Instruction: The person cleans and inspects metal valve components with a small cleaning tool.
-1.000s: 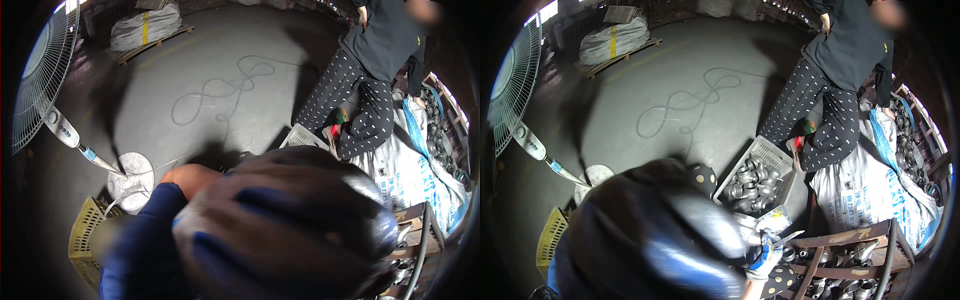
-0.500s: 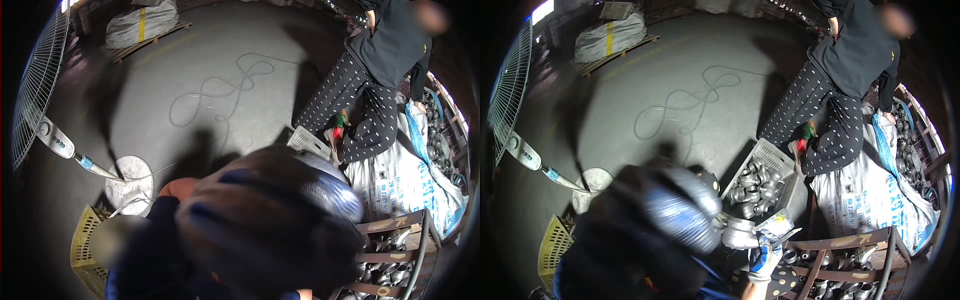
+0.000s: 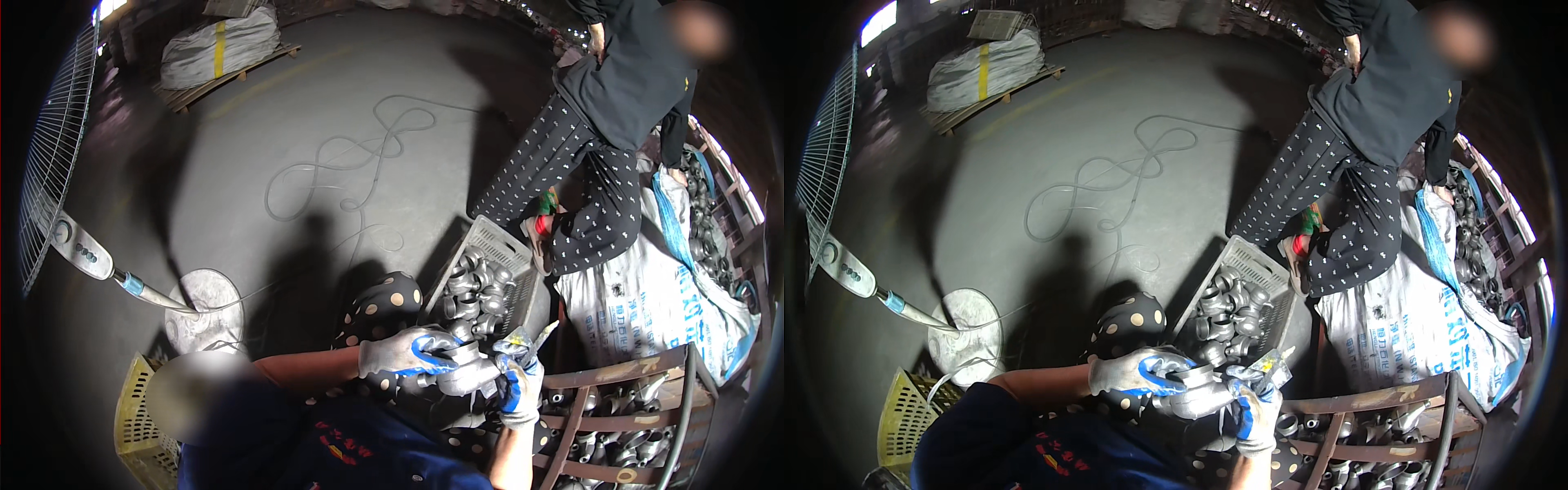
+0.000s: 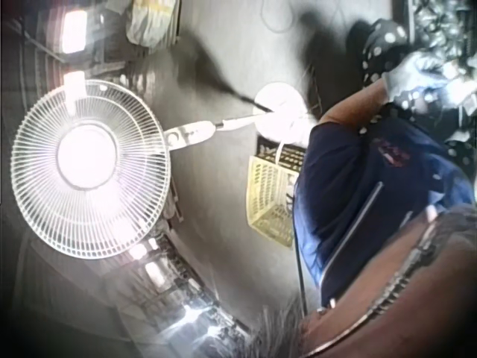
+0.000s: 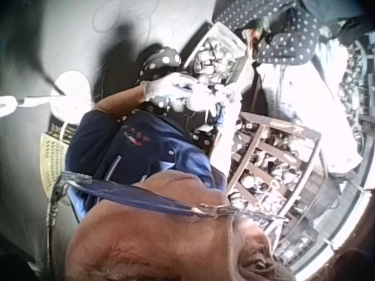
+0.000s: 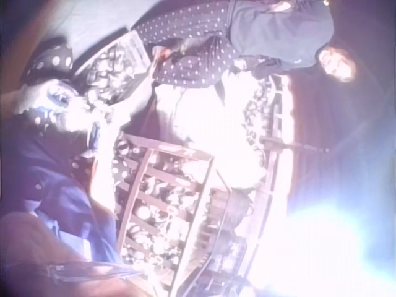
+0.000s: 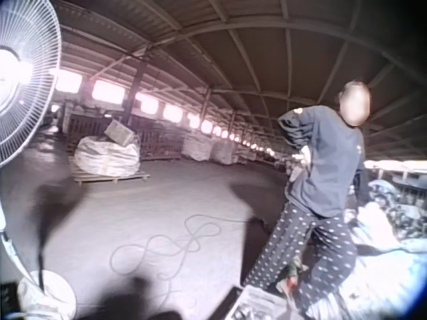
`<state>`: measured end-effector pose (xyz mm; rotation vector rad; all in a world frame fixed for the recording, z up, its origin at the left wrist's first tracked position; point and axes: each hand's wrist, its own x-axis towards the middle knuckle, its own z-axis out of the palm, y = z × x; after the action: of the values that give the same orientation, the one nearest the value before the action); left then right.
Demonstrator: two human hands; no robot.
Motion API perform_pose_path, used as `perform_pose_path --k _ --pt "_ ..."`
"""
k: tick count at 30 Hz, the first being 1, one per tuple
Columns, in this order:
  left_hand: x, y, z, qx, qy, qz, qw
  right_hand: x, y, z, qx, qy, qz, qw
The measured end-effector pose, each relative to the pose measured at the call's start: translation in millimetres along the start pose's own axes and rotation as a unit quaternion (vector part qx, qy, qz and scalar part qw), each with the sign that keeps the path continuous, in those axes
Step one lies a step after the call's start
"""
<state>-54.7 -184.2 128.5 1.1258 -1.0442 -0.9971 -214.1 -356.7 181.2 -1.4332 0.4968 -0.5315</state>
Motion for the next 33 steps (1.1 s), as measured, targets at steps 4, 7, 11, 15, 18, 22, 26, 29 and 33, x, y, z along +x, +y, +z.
perform_pose_path --k 4,7,11,15,18,22,26,29,33 --pt "-0.8 16.1 2.0 -0.140 -0.078 -0.109 0.981 6.8 -2.0 -6.3 0.015 -0.060 -0.003 0.998" --pt "6.8 -11.1 7.0 -0.129 -0.090 -0.043 0.987 7.3 -8.1 -2.7 -0.023 -0.069 0.009 0.997" --pt "4.7 -17.6 14.4 -0.043 -0.125 0.029 0.991 2.4 3.7 2.5 -0.037 -0.042 -0.036 0.998" --pt "-5.7 -8.7 31.2 -0.194 -0.091 -0.061 0.975 -4.0 20.8 -4.0 -0.040 -0.014 0.011 0.999" --pt "-8.2 -11.3 34.4 -0.266 -0.005 -0.043 0.963 -1.9 15.8 0.9 -0.043 0.036 0.057 0.997" --pt "-1.4 -2.9 20.6 -0.317 0.052 -0.067 0.945 -7.2 -5.2 -0.5 -0.043 0.013 0.021 0.999" --pt "7.2 25.1 11.1 -0.292 0.058 -0.077 0.952 -28.5 -38.0 0.8 -0.151 -0.042 -0.098 0.983" --pt "12.5 15.0 17.4 -0.350 0.101 -0.037 0.931 -37.6 -27.0 -4.6 -0.224 -0.012 -0.142 0.964" --pt "13.0 -8.7 15.9 -0.281 0.088 -0.011 0.956 -58.8 3.5 -17.2 -0.283 -0.005 -0.144 0.948"
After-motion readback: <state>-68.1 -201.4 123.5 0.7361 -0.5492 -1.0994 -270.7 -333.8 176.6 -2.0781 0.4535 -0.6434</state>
